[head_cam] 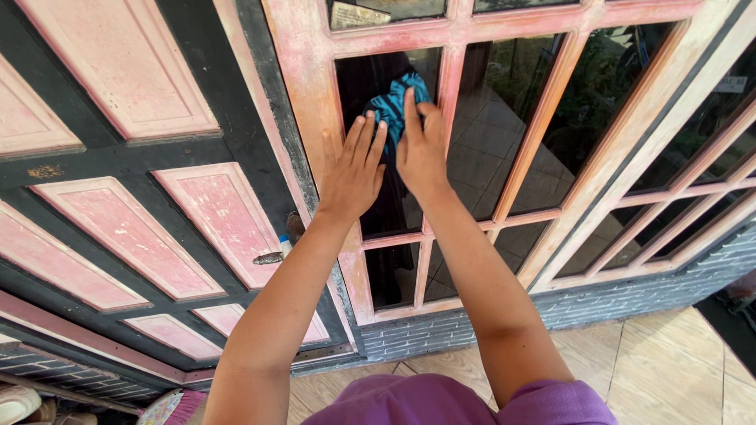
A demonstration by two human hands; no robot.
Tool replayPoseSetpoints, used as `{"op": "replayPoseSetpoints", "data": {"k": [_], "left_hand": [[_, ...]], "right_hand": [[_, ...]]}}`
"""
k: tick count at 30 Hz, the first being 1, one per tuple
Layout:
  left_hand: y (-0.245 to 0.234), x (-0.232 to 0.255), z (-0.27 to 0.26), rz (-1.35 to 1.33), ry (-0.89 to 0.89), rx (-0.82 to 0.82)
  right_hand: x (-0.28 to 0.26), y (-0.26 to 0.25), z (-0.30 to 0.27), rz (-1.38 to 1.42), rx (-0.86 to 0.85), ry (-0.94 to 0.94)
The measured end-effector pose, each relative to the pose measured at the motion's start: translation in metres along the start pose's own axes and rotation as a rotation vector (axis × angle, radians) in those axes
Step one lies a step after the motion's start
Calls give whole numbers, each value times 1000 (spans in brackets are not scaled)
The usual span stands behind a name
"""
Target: The person cleans window panes by spraying them with liquid from a spray bottle and wiping the glass with a cloth.
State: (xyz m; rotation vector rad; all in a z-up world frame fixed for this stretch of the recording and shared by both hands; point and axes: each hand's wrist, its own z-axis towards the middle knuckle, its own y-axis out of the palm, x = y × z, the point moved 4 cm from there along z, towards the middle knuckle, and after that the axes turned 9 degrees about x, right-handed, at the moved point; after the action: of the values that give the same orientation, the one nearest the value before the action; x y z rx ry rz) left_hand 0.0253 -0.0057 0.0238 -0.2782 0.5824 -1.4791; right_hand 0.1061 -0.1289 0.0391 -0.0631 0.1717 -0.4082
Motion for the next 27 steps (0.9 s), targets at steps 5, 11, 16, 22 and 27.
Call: {"op": "replayPoseSetpoints", "data": {"k": [5,11,16,22,27], "left_hand": [[11,6,-24,-9,-4,-10],[31,11,-62,-39,31,-85],[52,13,-93,28,87,-58],[61,9,-117,138,45,-100],[64,3,-107,215,42,-124]], "right_hand": [[-2,3,-60,29,-133,30],[18,11,-152,-10,-313,84],[22,11,-194,-55,-297,54],[39,46,-217,-90,-328,-18],[61,73,-204,-133,-332,20]]}}
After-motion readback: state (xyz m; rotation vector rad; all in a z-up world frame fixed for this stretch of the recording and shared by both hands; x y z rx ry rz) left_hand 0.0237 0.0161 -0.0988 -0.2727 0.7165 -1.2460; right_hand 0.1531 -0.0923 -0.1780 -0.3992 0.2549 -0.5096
